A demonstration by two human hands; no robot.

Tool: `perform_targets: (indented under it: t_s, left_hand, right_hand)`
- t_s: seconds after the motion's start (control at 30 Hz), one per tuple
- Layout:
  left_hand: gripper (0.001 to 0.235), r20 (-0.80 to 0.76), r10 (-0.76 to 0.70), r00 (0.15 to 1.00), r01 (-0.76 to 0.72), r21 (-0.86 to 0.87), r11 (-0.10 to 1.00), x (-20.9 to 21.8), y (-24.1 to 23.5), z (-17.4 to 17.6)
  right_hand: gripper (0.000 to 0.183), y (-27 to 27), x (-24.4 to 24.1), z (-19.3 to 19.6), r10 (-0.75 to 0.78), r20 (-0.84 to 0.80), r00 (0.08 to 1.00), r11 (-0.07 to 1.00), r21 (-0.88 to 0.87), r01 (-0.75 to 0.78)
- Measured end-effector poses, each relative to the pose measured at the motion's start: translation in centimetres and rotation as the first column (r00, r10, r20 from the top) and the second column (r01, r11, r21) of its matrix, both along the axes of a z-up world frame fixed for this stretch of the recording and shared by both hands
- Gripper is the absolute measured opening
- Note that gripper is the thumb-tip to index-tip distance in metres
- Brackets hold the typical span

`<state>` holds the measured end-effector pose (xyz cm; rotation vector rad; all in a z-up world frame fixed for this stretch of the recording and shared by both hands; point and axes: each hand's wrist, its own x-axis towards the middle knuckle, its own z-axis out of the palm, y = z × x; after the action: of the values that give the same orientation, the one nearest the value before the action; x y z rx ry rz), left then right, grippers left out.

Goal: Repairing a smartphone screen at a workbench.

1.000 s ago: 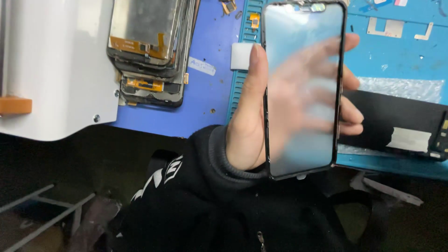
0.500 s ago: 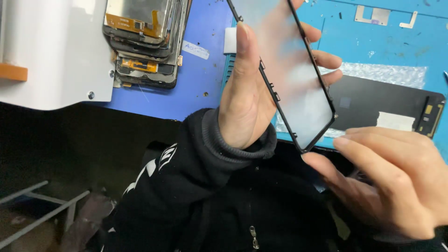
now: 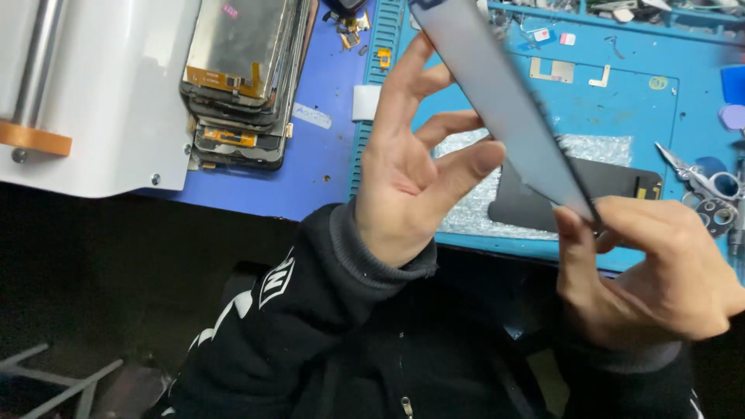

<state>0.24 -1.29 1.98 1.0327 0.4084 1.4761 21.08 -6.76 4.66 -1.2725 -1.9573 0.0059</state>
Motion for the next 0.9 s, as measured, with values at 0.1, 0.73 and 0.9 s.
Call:
perform_targets:
  t_s: [0.1,0.73,0.9]
  left_hand:
    - [0.066,-0.346,0.147,0.927,-0.186,-0.084,0.979,0.1,0.3,4.3]
    - [0.061,-0.392,0.164,0.905,-0.173,0.013,0.985,-1.3,-1.1,4.8]
    - [0.055,-0.372,0.159,0.915,-0.136,0.088,0.987,-1.5,-1.1,3.8]
  right_hand:
    - [0.012,0.0,-0.6,0.6,-0.089,-0.325,0.942,0.978,-0.209,0.02]
    - [0.031,0.6,2.3,-1.8,-0.335,-0.829,0.448,0.723,-0.531,-0.442]
    - [0.033,0.6,2.3,-1.9,-0.351,-0.826,0.441,0.705,-0.543,-0.456]
